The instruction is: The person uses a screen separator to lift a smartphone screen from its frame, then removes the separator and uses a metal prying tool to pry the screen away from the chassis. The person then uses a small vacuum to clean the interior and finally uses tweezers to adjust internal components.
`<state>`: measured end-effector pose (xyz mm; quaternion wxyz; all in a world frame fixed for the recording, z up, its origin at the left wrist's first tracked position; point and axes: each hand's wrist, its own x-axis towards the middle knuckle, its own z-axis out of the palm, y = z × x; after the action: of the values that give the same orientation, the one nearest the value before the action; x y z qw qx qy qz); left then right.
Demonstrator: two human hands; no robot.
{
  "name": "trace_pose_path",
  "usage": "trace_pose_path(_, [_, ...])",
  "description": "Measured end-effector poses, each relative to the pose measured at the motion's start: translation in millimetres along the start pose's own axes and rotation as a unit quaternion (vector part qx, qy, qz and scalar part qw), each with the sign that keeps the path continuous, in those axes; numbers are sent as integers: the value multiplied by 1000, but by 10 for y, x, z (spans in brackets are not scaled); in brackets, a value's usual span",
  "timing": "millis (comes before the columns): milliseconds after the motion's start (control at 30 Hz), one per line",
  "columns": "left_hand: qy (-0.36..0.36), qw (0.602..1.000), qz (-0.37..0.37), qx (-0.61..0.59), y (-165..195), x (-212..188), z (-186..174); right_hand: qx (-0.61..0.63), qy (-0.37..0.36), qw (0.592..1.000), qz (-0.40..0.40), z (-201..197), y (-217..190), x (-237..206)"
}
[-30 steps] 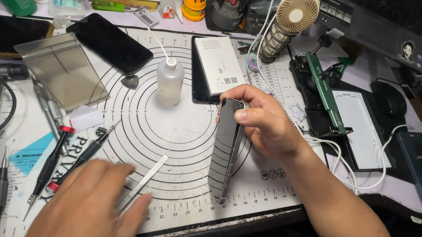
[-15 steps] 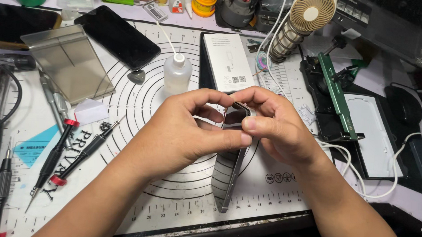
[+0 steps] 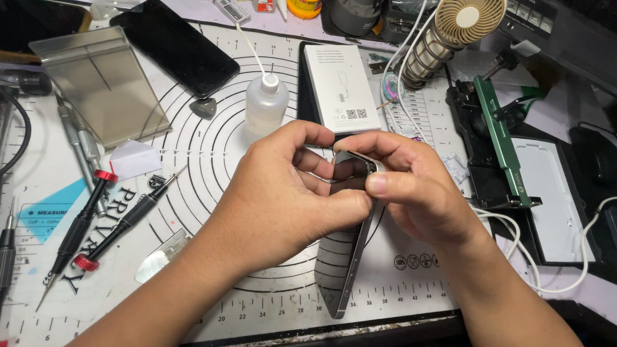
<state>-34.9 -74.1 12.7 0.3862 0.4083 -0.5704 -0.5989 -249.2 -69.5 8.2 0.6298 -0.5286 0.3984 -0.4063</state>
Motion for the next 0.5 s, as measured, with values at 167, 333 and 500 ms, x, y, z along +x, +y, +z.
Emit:
trace_pose_path(167, [-2,1000,22,22,-66,-2,5,8,0,1000,2,-15,15,-13])
trace_pose_path(333, [-26,993,53,103,206,-63,-83,26,-1,1000,2,-10,42,-14])
trace_pose_path(500, [-6,908,-38,417,280,-457,-495,48,10,999,14,-15,75,13])
